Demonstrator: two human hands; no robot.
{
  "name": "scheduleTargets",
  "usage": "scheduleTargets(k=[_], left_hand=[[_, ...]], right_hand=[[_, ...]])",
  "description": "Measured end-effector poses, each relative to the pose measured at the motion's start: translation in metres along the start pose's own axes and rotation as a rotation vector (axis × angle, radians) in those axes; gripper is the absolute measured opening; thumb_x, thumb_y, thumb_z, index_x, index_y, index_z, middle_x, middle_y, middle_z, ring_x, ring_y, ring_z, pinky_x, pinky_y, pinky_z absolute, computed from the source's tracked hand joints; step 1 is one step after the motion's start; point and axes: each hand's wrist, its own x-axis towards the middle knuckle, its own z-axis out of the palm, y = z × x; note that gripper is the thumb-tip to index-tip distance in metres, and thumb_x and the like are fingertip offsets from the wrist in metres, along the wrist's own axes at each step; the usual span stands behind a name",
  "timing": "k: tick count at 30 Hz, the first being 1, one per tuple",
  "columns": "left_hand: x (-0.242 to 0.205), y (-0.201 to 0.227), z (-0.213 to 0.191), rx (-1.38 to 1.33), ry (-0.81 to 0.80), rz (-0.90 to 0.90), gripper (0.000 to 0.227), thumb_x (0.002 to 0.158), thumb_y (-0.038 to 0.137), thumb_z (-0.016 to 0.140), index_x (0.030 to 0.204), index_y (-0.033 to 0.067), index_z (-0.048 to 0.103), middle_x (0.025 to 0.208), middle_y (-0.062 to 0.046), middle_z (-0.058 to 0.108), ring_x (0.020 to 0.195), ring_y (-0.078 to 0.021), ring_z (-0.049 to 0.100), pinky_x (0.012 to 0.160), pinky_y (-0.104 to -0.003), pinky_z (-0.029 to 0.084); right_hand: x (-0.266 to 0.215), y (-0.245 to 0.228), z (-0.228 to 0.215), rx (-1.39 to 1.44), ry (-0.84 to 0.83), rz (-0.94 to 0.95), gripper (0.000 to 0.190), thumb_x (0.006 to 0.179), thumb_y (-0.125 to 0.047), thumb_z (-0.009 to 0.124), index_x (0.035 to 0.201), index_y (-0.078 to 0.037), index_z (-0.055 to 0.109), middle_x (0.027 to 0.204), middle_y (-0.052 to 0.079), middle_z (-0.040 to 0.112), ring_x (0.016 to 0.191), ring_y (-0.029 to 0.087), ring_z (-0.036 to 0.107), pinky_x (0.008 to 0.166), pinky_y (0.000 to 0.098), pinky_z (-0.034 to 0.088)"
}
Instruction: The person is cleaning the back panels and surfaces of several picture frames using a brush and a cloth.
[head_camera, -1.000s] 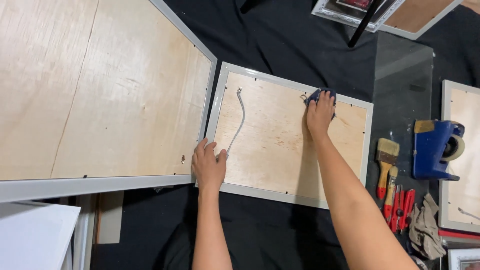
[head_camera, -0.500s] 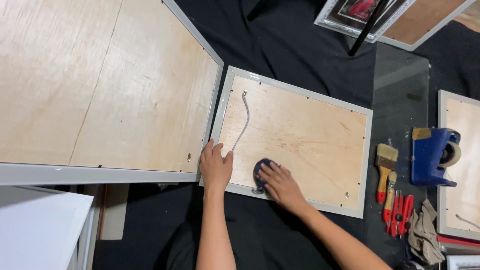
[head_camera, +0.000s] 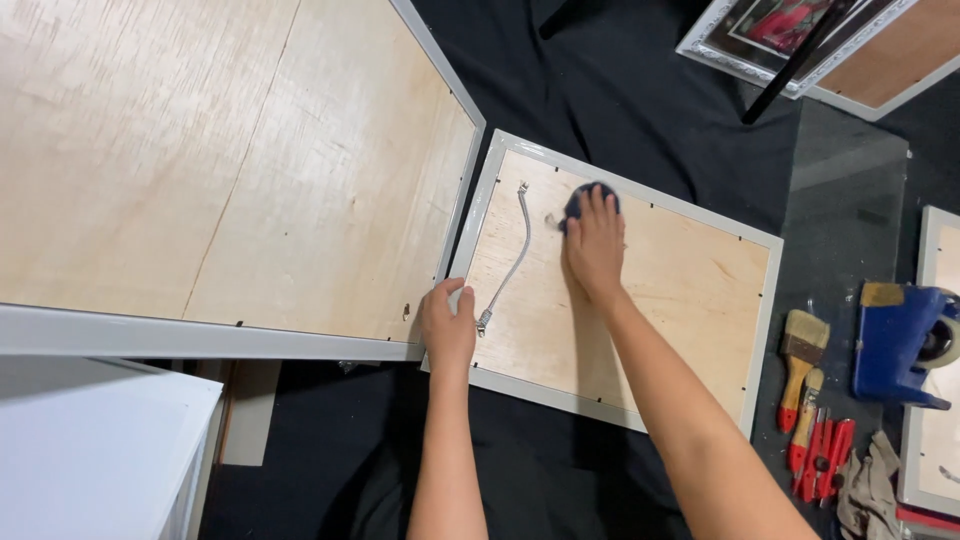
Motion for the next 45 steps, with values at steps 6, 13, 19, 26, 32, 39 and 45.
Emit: scheduleTargets(k=[6,13,19,26,32,39,45], left_hand=[[-0.014,0.019,-0.007,-0.401,0.034,-0.15,0.03,0.1,0.026,0.055,0.124,0.0109,0.067,0.114,-0.007,0.058,0.111,-0.018,0.054,0.094,-0.036,0.047],[-0.019,0.033,-0.015,-0.527,0.043,-0.173,0.031,0.099,0.024,0.055,0.124,0.0088,0.065,0.11,-0.01,0.056,0.105,-0.0195,0.047,0.097,-0.04,0.044],[-0.015,0.03,-0.017,-0.572,0.059,-0.203,0.03,0.099,0.023,0.058,0.123,0.0089,0.068,0.109,-0.011,0.062,0.106,-0.0185,0.053,0.098,-0.039,0.045],[-0.015,0.03,-0.017,-0.602,0.056,-0.185,0.03,0.099,0.021,0.056,0.123,0.006,0.068,0.122,-0.014,0.063,0.117,-0.0228,0.059,0.103,-0.04,0.046],[-0.021,0.033,-0.021,-0.647,0.08,-0.169,0.03,0.099,0.021,0.056,0.122,0.0058,0.067,0.124,-0.014,0.064,0.119,-0.0244,0.06,0.103,-0.041,0.046],[-0.012,0.02,-0.015,-0.661,0.077,-0.181,0.027,0.102,0.021,0.054,0.12,0.0068,0.069,0.127,-0.014,0.065,0.121,-0.0265,0.061,0.103,-0.043,0.047],[-0.018,0.037,-0.022,-0.661,0.067,-0.233,0.026,0.098,0.02,0.056,0.118,0.0084,0.068,0.124,-0.009,0.065,0.112,-0.019,0.059,0.1,-0.038,0.047]], right_hand=[[-0.169,-0.035,0.011,-0.007,-0.065,-0.505,0.056,0.103,-0.041,0.046,0.157,-0.027,0.043,0.168,-0.002,0.034,0.153,0.024,0.03,0.123,0.0409,0.018],[-0.123,-0.048,-0.005,-0.055,0.042,-0.492,0.057,0.104,-0.039,0.048,0.157,-0.021,0.044,0.166,0.002,0.038,0.151,0.023,0.035,0.122,0.0386,0.024],[0.021,-0.053,0.011,-0.01,-0.038,-0.093,0.059,0.112,-0.045,0.025,0.159,-0.011,0.041,0.169,0.008,0.032,0.155,0.029,0.024,0.125,0.0466,0.017],[-0.009,-0.083,-0.005,-0.004,-0.004,-0.033,0.055,0.111,-0.043,0.033,0.158,-0.017,0.043,0.168,0.003,0.033,0.155,0.028,0.026,0.124,0.0484,0.02],[-0.159,-0.086,-0.012,0.237,-0.032,-0.282,0.042,0.105,-0.023,0.051,0.145,-0.014,0.058,0.155,0.007,0.052,0.145,0.032,0.043,0.119,0.0448,0.031],[-0.102,-0.105,-0.006,0.431,0.083,-0.437,0.041,0.104,-0.023,0.056,0.144,-0.019,0.06,0.152,0.004,0.055,0.14,0.03,0.05,0.118,0.0438,0.038],[-0.003,-0.099,0.021,0.204,0.245,-0.599,0.039,0.105,-0.011,0.049,0.141,-0.001,0.06,0.147,0.022,0.057,0.139,0.043,0.048,0.115,0.0507,0.035]])
